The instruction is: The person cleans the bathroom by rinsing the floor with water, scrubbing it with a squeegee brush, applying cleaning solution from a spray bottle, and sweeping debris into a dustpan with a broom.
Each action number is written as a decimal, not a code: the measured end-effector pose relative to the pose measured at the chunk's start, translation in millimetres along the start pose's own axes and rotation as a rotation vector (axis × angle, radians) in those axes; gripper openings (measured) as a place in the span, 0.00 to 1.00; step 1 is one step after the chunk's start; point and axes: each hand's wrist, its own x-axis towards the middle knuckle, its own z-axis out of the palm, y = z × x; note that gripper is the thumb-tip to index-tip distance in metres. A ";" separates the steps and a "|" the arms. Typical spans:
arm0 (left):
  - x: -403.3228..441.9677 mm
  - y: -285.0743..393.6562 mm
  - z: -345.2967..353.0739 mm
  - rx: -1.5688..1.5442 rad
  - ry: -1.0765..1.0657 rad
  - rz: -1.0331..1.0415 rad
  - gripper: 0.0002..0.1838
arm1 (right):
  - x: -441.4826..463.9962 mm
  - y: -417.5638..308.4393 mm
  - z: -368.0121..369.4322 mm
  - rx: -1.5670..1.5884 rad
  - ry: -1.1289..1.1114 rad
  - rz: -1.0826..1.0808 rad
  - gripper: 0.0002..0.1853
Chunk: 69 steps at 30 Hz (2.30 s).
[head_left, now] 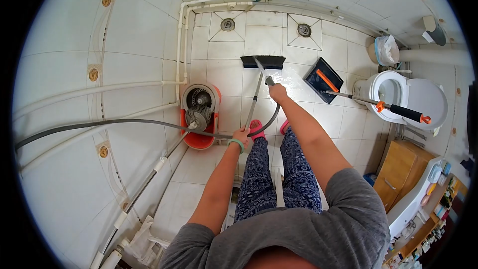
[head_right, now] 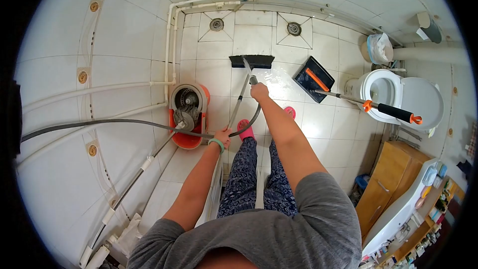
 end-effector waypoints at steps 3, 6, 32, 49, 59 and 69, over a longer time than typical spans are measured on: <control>-5.7 3.5 0.0 0.016 0.031 -0.001 0.24 | -0.2 -10.3 -4.4 -0.068 -0.076 -0.072 0.23; -11.2 10.3 0.9 -0.053 -0.002 -0.006 0.28 | -9.7 -10.4 -19.1 -0.088 -0.040 -0.118 0.23; -13.2 -3.4 15.3 0.026 -0.046 0.124 0.27 | -26.6 -68.4 42.7 -0.148 -0.231 -0.239 0.18; -12.7 21.0 3.7 -0.043 -0.135 0.041 0.20 | -53.8 -66.3 23.3 0.028 -0.071 -0.365 0.20; -14.3 54.4 -0.5 0.028 -0.105 -0.139 0.13 | -82.0 -75.2 -46.1 0.143 0.120 -0.303 0.17; 2.9 70.5 -6.4 0.106 -0.094 -0.139 0.09 | -124.0 33.7 -94.9 0.305 0.347 0.031 0.18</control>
